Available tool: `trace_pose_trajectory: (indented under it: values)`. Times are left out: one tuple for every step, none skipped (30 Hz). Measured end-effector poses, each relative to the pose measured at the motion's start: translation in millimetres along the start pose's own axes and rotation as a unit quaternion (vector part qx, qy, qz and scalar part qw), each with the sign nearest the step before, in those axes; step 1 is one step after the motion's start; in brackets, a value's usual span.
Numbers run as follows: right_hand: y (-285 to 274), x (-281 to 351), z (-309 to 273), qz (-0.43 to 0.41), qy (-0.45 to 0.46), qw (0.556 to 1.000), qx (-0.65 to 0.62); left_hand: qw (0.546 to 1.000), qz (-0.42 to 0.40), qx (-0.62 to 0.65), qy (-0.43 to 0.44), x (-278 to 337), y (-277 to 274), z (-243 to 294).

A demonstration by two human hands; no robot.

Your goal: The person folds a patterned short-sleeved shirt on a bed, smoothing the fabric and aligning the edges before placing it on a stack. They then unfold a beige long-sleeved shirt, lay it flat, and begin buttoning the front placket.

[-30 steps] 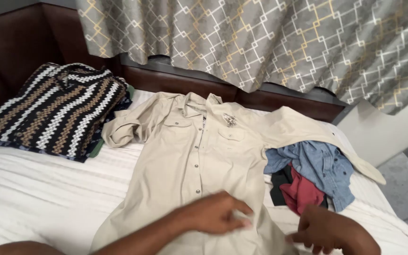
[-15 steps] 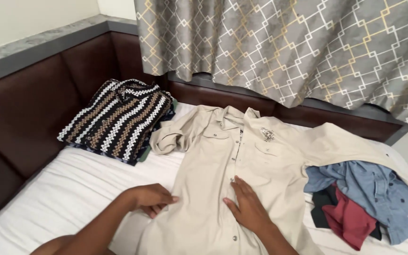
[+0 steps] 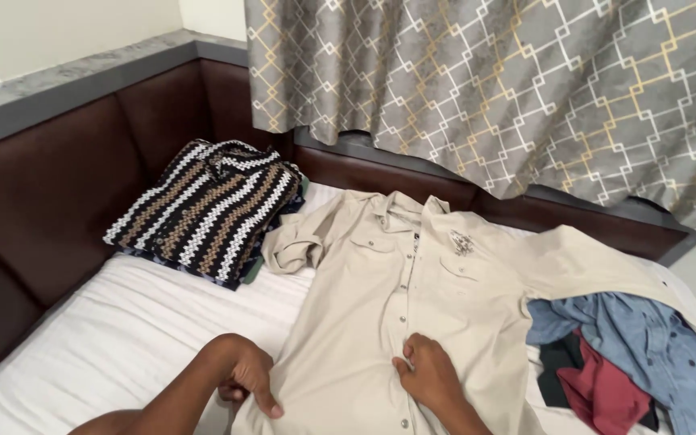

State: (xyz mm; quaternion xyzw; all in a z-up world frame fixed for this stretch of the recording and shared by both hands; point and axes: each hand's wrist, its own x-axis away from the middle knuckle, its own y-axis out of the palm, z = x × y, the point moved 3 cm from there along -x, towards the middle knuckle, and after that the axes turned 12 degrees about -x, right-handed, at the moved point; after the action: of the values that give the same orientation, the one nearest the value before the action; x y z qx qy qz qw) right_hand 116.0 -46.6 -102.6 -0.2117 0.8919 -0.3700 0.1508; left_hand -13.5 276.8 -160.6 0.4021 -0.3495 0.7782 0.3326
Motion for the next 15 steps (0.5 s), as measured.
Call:
trace_pose_trajectory:
  values:
    - [0.4, 0.8, -1.2, -0.001, -0.005, 1.000, 0.000, 1.000, 0.004, 0.003, -0.001, 8.1, 0.1, 5.7]
    - [0.3, 1.0, -3.4, 0.004, -0.024, 1.000, 0.018, 0.999, 0.014, 0.028, -0.015, 16.4, -2.0, 10.8]
    - [0.1, 1.2, -5.3, 0.009, -0.043, 0.998, 0.036, 0.998, 0.024, 0.054, -0.029, 24.5, -3.9, 16.2]
    - [-7.4, 2.2, -16.8, 0.012, -0.047, 0.998, 0.035, 0.998, 0.029, 0.054, -0.030, 26.8, -8.4, 20.1]
    - [-16.2, 3.6, -31.7, 0.032, -0.115, 0.992, 0.030, 0.987, 0.110, 0.114, -0.028, 29.7, -17.8, 24.0]
    - [-26.6, 4.8, -46.7, 0.054, -0.182, 0.982, 0.026, 0.966, 0.190, 0.172, -0.023, 33.4, -28.5, 28.7]
    - [-31.5, -7.6, -54.2, 0.057, -0.185, 0.981, 0.026, 0.966, 0.194, 0.171, -0.023, 26.8, -38.9, 25.6]
    - [-38.1, -17.2, -62.5, 0.076, -0.230, 0.970, 0.007, 0.935, 0.258, 0.241, 0.015, 19.6, -51.9, 23.9]
    - [-44.7, -26.4, -70.5, 0.095, -0.274, 0.957, -0.012, 0.894, 0.319, 0.309, 0.052, 12.7, -64.7, 21.6]
    - [-41.3, -42.2, -70.7, 0.094, -0.278, 0.956, -0.013, 0.893, 0.322, 0.310, 0.052, -1.8, -73.7, 15.6]
    - [-38.2, -59.1, -69.8, 0.093, -0.260, 0.961, -0.024, 0.854, 0.363, 0.364, 0.080, -14.4, -85.3, 9.0]
    - [-34.1, -76.5, -69.2, 0.093, -0.243, 0.965, -0.037, 0.809, 0.403, 0.415, 0.107, -26.9, -97.5, 1.1]
    - [-27.4, -92.9, -67.5, 0.093, -0.247, 0.964, -0.038, 0.807, 0.406, 0.415, 0.107, -24.3, -102.6, 5.4]
    - [-18.9, -110.2, -64.9, 0.095, -0.217, 0.971, -0.043, 0.766, 0.428, 0.461, 0.129, -19.8, -107.6, 6.7]
    - [-9.9, -128.2, -62.8, 0.097, -0.186, 0.977, -0.047, 0.722, 0.447, 0.505, 0.151, -15.4, -113.3, 7.3]
